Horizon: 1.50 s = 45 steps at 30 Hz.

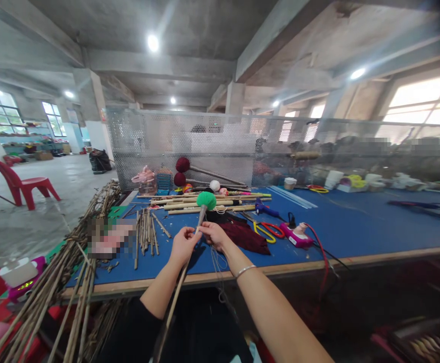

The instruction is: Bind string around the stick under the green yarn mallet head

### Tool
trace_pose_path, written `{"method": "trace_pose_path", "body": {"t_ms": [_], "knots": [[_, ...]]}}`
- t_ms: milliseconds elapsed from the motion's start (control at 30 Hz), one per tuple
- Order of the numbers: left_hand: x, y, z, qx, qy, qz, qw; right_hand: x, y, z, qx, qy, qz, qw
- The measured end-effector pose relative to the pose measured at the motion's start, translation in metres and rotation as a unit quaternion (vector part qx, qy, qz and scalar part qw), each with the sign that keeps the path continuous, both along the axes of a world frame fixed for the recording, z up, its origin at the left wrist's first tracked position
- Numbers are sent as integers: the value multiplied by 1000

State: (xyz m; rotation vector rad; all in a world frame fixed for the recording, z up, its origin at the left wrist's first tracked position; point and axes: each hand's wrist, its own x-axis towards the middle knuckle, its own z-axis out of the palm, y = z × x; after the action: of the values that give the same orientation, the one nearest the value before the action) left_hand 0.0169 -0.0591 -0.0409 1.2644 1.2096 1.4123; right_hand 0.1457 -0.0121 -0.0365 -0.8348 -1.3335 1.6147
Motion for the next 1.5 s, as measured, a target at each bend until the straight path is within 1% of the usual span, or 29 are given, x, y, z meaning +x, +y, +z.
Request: {"method": "trace_pose_path", "body": {"t_ms": [67,133,233,333,400,500,567,667,867,1000,1100,1233,1267,1333,1500], "knots": [[0,0,0,-1,12,14,1000,0,0,0,-4,-3,-2,1000],[-1,1,1,-24,19,13,999,-1,1,-1,-3,-3,-5,1000],[-3,2,3,-49,8,-14,999,-1,1,-3,0,1,1,1000],[-3,2,2,-46,9,-34,998,-1,2,-4,1,2,8,1000],[-2,1,1,-24,15,-26,999,-1,2,-4,1,2,1,1000],[-1,-1,2,16,36,11,999,-1,2,-3,-1,-4,-5,1000],[0,-2,3,16,56,30,998,-1,1,-2,0,-6,-6,1000],[-1,-3,5,-12,64,25,998,-2,0,-1,2,-3,-7,1000],[-3,-1,5,-33,25,-57,998,0,-1,0,-13,28,27,999],[-2,-1,6,-50,14,-90,995,-1,1,-3,-1,22,16,1000],[-1,0,3,-38,13,-77,996,-3,1,-4,8,3,-9,1000],[0,1,-1,24,3,0,1000,-5,0,-3,22,-18,-20,999],[0,1,0,30,-1,9,1000,-5,0,-2,25,-21,-17,999],[-1,0,2,22,-19,9,1000,-5,0,-3,28,-21,-16,999],[-1,-1,8,-30,-102,-35,994,-3,2,-5,24,1,8,1000]]}}
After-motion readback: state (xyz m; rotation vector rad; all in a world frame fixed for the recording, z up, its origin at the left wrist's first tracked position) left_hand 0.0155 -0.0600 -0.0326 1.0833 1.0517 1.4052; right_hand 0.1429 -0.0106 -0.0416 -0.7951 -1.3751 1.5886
